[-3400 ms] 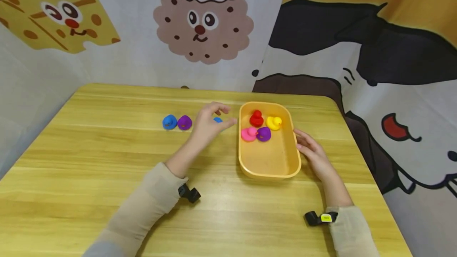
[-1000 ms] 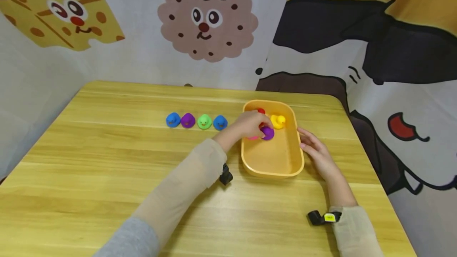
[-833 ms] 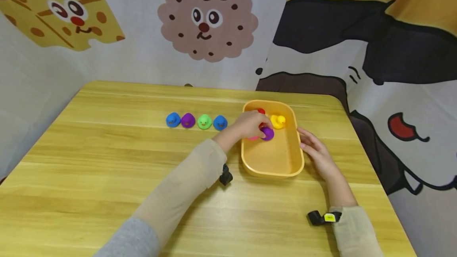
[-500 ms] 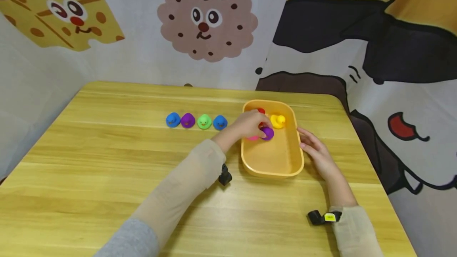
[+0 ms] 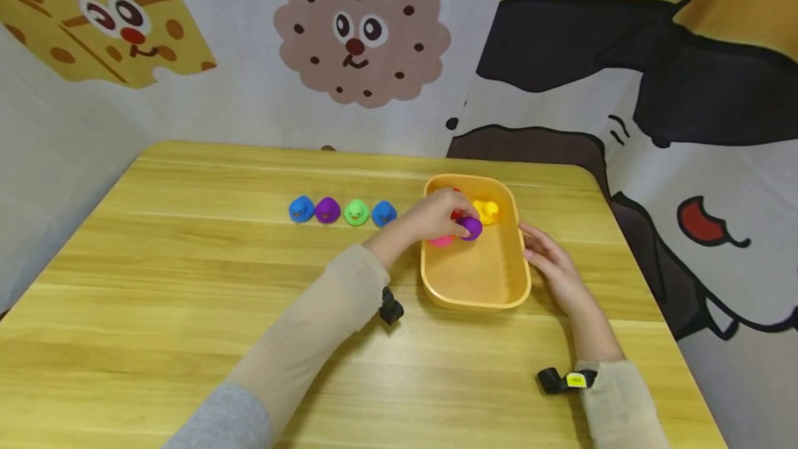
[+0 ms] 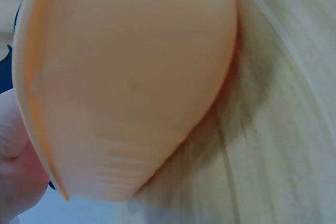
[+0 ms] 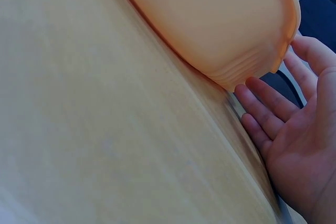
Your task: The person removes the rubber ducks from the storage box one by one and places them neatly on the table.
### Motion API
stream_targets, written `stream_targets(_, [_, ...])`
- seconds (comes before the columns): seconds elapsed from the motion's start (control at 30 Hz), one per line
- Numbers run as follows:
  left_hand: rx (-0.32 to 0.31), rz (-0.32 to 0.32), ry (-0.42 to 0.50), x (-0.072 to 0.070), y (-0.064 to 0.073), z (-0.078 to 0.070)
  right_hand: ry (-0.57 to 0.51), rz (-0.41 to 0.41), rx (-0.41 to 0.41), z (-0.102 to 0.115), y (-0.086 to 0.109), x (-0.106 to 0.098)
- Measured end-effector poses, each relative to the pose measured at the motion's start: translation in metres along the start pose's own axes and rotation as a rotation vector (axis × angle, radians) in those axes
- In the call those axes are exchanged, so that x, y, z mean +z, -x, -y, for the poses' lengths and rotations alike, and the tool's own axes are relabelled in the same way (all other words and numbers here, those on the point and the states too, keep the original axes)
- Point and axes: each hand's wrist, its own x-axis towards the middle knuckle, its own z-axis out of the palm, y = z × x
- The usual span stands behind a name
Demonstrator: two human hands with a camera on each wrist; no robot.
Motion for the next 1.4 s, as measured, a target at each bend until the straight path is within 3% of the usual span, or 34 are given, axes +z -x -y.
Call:
stream_targets(0.37, [0.102,-0.082,0.049,-0.015,0.011,-0.011,0.009,-0.008,0.008,0.000,0.000,-0.001])
stream_targets(0.57, [0.118,-0.118,0.053,-0.023,0.021,-0.013,0.014,-0.006,0.000,-0.001,-0.001,-0.001])
stream_targets(0.77, [0.137,-0.163,0.047,-0.030,0.035,-0.013,0.015,-0.005,-0.001,0.000,-0.001,-0.001])
stream_targets(1.0, [0.160,-0.227,0.103,-0.038,0.056,-0.010,0.011,-0.002,-0.001,0.001,0.000,-0.001])
stream_targets(1.27, [0.117,-0.256,0.139,-0.052,0.078,-0.010,0.016,-0.002,0.005,0.000,0.000,-0.001])
stream_targets(1.4, [0.062,-0.256,0.134,-0.057,0.088,-0.008,0.017,-0.006,0.014,0.000,0.000,-0.001])
